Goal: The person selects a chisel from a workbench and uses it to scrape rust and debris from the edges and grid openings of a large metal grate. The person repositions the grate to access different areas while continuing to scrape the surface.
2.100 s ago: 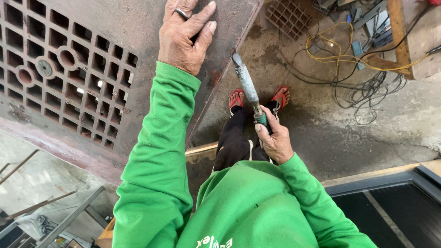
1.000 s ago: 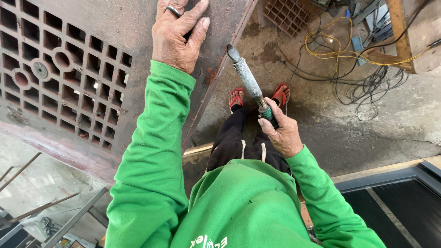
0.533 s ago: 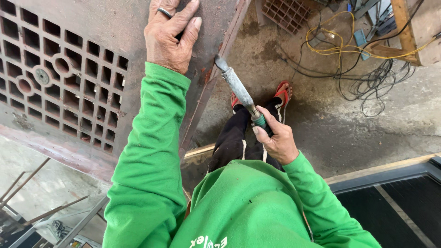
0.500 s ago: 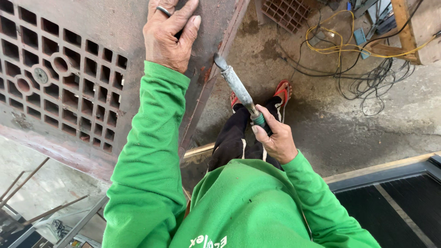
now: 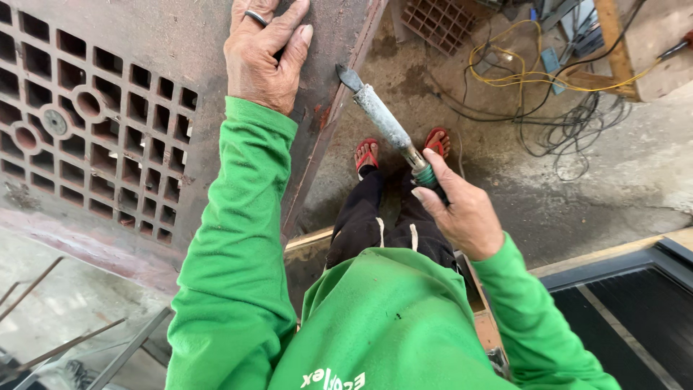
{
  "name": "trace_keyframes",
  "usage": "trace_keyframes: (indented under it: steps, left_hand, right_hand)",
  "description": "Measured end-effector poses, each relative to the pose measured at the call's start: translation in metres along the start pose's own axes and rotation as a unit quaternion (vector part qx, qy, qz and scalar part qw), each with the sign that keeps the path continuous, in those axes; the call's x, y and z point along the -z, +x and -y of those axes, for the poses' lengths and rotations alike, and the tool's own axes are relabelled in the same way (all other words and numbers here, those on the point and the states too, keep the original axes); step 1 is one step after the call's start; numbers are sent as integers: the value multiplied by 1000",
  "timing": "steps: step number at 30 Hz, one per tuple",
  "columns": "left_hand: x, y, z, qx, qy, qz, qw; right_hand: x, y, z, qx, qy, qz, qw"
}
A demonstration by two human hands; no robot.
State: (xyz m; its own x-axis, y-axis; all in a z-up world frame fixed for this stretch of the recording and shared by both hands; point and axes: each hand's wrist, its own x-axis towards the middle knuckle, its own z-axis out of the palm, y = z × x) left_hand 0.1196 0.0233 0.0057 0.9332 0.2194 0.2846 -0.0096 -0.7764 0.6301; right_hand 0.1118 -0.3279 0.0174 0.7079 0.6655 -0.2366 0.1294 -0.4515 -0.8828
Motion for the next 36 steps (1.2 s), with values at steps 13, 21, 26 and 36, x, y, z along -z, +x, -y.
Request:
trace_keyframes:
  steps: [13,21,26,36]
  left_hand:
    - [3,-7,5,51,-39,-22,998]
    - [7,5,-2,97,-45,4,994]
    - [5,-5,-2,198,-63,69,976]
    - [3,0,10,13,-39,-33,999]
  right_hand:
    - [64,28,67,64,-222,83,969]
    - [58,28,72,37,-239,97,965]
    - [53,17,70,-39,-192,110,975]
    - [7,-3,47,54,-79,9,995]
